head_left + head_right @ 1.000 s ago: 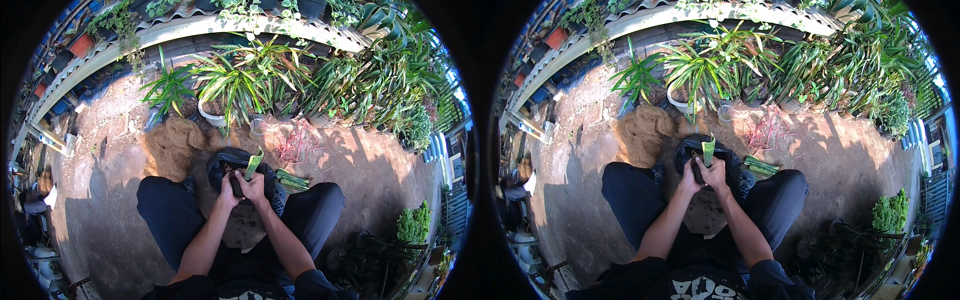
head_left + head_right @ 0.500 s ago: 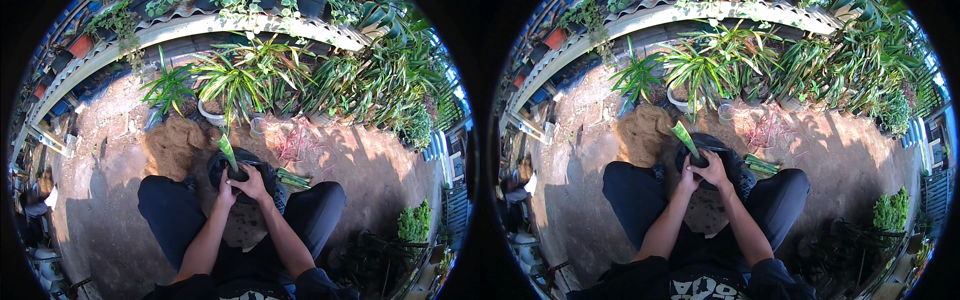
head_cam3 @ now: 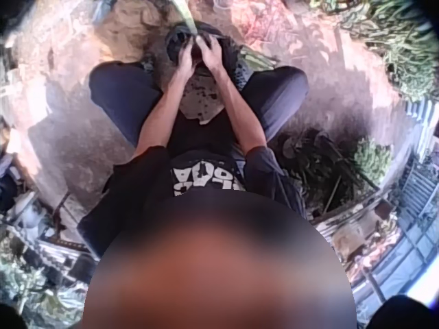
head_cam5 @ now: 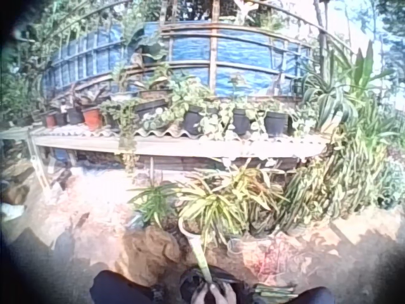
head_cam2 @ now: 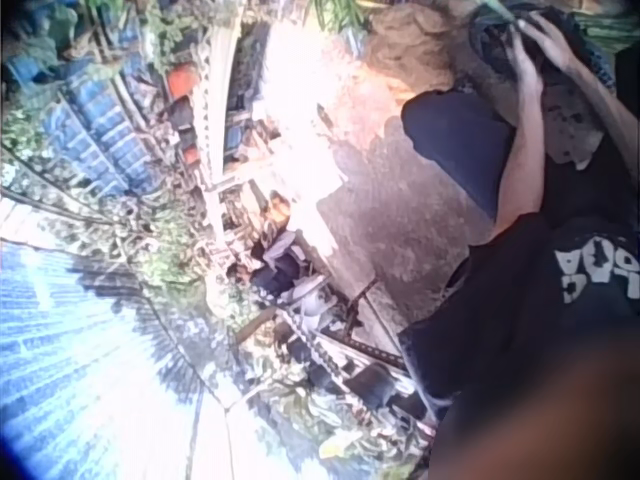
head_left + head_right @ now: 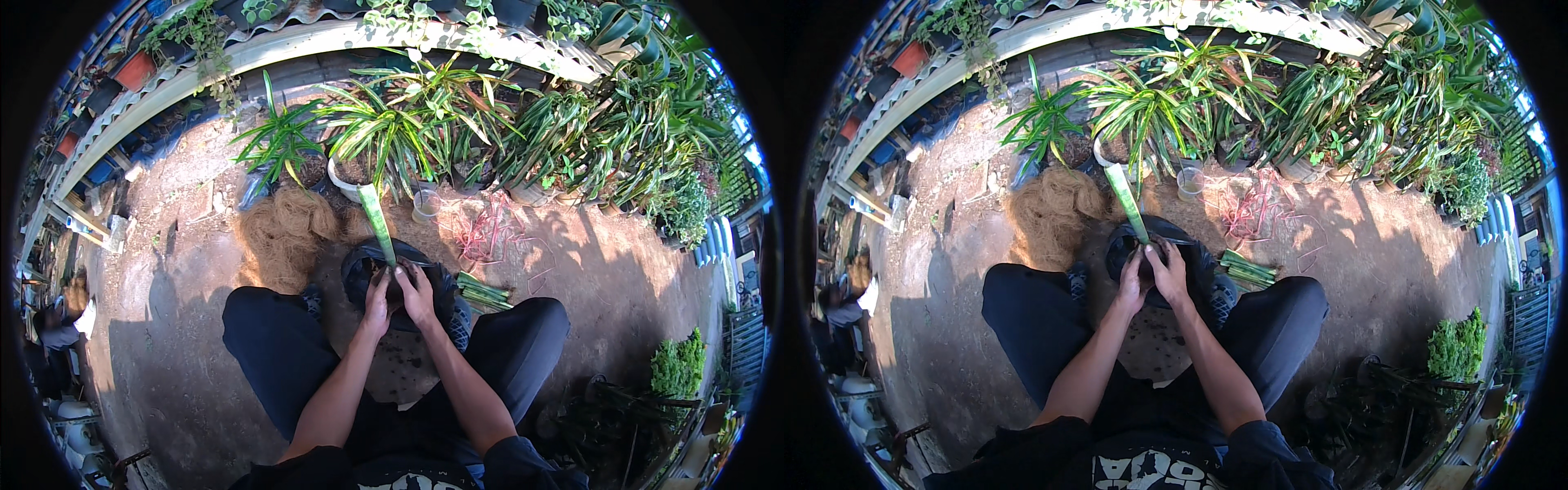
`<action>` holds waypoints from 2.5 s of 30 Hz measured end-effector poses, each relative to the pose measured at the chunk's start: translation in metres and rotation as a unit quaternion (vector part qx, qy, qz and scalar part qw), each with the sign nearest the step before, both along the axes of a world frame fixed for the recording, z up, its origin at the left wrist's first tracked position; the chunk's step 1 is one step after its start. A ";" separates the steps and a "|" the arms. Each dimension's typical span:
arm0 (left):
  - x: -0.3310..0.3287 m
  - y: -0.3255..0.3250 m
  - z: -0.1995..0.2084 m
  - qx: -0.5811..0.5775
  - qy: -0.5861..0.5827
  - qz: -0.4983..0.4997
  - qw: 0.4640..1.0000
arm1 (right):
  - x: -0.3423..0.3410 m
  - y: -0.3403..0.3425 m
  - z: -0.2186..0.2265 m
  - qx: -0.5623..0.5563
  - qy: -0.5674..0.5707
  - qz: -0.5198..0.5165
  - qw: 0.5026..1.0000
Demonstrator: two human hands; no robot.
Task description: The person sits on the ground and wraps a long green plant cutting with a dark material, repeatedly adjusting and tightening the wrap around the cutting. The person handles the cutting and the wrapping material by hand throughout the process.
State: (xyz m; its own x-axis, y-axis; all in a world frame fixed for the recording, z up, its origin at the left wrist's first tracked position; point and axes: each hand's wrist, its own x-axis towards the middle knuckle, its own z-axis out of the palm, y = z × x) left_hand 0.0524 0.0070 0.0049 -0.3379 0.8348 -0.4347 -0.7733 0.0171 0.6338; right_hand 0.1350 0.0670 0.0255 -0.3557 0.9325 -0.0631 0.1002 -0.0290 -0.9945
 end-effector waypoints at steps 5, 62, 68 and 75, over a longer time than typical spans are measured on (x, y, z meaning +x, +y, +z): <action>-0.015 -0.002 0.001 0.022 -0.016 -0.065 0.998 | 0.012 0.012 0.003 -0.168 0.097 0.031 0.981; -0.020 0.002 0.006 -0.010 0.050 -0.123 0.991 | 0.026 0.008 0.002 -0.316 0.350 0.067 0.879; -0.016 -0.001 0.004 -0.013 0.031 -0.126 0.991 | 0.020 0.005 -0.007 -0.265 0.233 0.018 0.936; -0.024 0.001 0.012 -0.005 0.001 -0.135 0.991 | 0.031 0.011 0.001 -0.299 0.277 0.115 0.906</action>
